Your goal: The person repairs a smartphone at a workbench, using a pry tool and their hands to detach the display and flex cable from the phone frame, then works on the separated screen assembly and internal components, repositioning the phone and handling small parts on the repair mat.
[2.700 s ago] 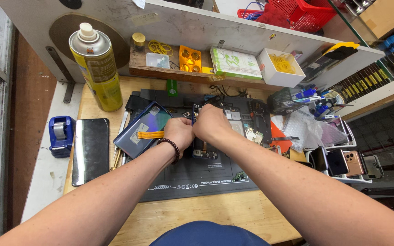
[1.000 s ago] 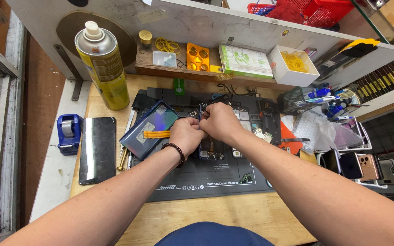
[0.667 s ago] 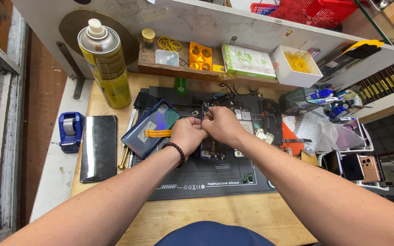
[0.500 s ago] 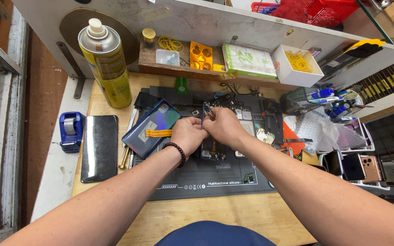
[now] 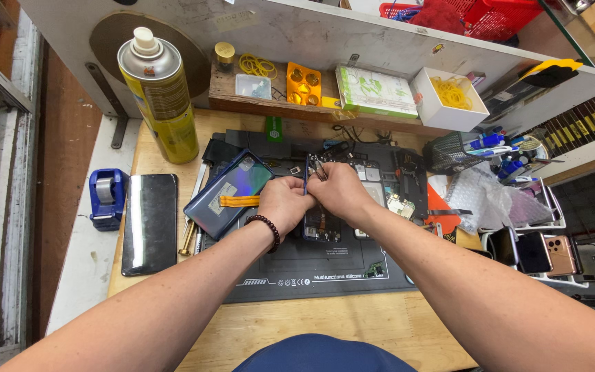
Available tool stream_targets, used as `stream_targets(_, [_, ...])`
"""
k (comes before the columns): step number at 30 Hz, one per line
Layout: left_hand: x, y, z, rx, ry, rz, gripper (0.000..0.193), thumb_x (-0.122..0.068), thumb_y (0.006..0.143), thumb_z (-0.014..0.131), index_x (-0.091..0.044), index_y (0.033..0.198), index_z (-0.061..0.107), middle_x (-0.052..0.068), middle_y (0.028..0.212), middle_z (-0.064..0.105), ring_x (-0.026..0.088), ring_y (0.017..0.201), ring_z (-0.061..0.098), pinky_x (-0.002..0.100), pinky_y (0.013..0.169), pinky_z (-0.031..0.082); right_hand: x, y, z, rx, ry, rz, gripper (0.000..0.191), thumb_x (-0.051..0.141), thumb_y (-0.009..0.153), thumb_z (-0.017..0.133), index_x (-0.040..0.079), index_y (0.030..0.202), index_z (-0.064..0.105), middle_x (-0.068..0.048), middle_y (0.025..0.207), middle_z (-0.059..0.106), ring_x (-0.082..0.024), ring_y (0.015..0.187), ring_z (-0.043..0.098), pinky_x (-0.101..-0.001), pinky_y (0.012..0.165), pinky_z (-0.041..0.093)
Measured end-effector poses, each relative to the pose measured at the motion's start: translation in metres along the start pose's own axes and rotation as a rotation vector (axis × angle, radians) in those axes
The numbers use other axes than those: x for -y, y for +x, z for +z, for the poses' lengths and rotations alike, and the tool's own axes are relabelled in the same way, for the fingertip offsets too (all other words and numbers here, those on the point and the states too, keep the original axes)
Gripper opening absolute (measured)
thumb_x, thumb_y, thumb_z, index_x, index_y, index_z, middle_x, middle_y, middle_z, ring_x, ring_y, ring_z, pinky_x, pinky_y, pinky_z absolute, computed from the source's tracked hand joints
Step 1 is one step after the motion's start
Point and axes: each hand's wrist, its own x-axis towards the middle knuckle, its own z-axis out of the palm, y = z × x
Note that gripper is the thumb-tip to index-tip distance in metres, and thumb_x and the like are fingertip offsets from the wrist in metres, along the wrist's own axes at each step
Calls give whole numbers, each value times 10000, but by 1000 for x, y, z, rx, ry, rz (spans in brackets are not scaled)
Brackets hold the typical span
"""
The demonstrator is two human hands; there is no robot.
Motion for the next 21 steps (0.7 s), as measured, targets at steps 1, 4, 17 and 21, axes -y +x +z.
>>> stream_targets(1, [-1,-1,0,7,-10,-3,307,-74,746,787,-2,1039,730,47,903,788,91,782,703,251,713,566,0,0,0,-11,-11,10,214,171,883,662,-15,777,667,-41,648,632,-93,607,526,-320,538,456])
stream_targets(4, [-2,-2,0,18,-28,-14,293,-60,744,782,2,1026,731,51,899,785,98,775,706,255,704,571,-3,0,0,-4,71,51,205,186,888,678,16,776,692,-18,658,637,-83,593,520,-308,519,432])
stream_targets(17, [-6,-6,0,26,-28,-16,289,-45,749,768,-3,1033,737,51,904,791,105,772,717,262,709,578,10,-8,-10,-49,61,112,171,146,793,743,-6,721,710,-66,638,691,-115,555,611,-312,492,481])
stream_targets(21, [-6,-5,0,24,24,-23,332,-76,724,826,-6,1035,736,48,907,791,96,782,707,258,727,573,20,-5,-7,-99,-85,103,155,142,744,764,-6,727,719,-87,661,713,-118,586,657,-316,530,521])
